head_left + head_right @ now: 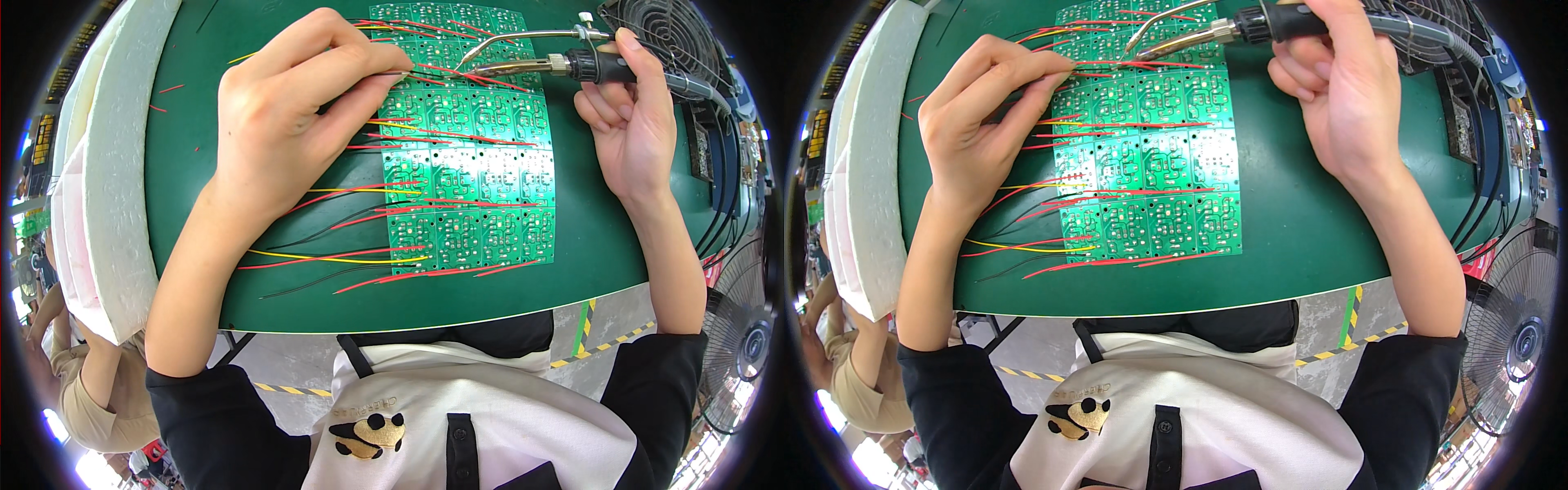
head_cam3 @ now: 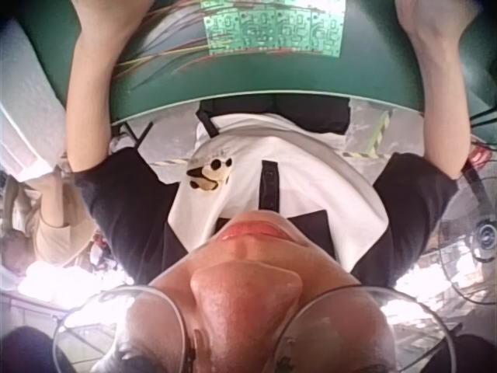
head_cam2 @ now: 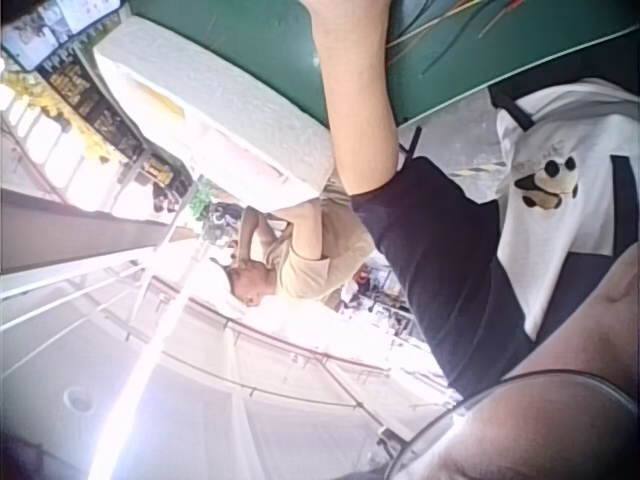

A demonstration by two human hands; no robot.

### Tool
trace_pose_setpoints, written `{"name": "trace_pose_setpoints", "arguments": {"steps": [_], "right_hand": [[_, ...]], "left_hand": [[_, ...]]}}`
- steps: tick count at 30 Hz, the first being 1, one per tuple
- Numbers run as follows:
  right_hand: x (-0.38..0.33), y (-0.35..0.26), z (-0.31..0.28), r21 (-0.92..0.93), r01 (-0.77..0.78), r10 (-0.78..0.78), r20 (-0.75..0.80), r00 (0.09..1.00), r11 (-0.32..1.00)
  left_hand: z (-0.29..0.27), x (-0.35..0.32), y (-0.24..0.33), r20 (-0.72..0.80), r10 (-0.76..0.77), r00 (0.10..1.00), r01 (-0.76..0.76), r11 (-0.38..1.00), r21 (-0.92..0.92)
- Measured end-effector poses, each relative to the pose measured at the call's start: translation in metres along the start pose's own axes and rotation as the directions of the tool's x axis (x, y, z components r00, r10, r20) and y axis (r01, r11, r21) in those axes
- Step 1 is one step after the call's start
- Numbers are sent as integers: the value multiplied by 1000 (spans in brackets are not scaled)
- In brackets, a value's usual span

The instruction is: The person solders wires onto circuit boards using a soldering iron, then retrieves additional wires from a container to solder onto the board.

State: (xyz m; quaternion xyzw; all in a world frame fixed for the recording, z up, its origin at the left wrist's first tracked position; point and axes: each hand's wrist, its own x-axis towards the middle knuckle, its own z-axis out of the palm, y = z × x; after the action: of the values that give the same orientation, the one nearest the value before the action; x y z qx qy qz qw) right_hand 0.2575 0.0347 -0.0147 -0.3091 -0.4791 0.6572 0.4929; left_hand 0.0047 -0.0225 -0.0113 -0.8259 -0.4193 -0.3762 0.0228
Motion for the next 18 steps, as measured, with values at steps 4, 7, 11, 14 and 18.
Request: {"name": "trace_pose_setpoints", "arguments": {"steps": [4, 7, 11, 14, 18], "right_hand": [[0, 2, -2, 14, 1, -1, -19, 1000, 1000], [0, 1, -2, 12, 1, -1, -9, 1000, 1000], [0, 1, -1, -4, 2, -2, -15, 1000, 1000], [0, 1, -1, 11, 5, -5, 3, 1000, 1000], [1, 1, -2, 43, 0, 2, -54, 999, 999]], "left_hand": [[1, -1, -1, 6, -11, 1000, 11, 1000, -6], [1, -1, 1, 5, -6, 1000, 6, 1000, 1], [0, -1, 1, 4, -1, 1000, 1, 1000, 2], [0, -1, 0, 6, 2, 1000, -2, 1000, 1], [-2, 0, -2, 0, 27, 1000, -27, 1000, -5]]}}
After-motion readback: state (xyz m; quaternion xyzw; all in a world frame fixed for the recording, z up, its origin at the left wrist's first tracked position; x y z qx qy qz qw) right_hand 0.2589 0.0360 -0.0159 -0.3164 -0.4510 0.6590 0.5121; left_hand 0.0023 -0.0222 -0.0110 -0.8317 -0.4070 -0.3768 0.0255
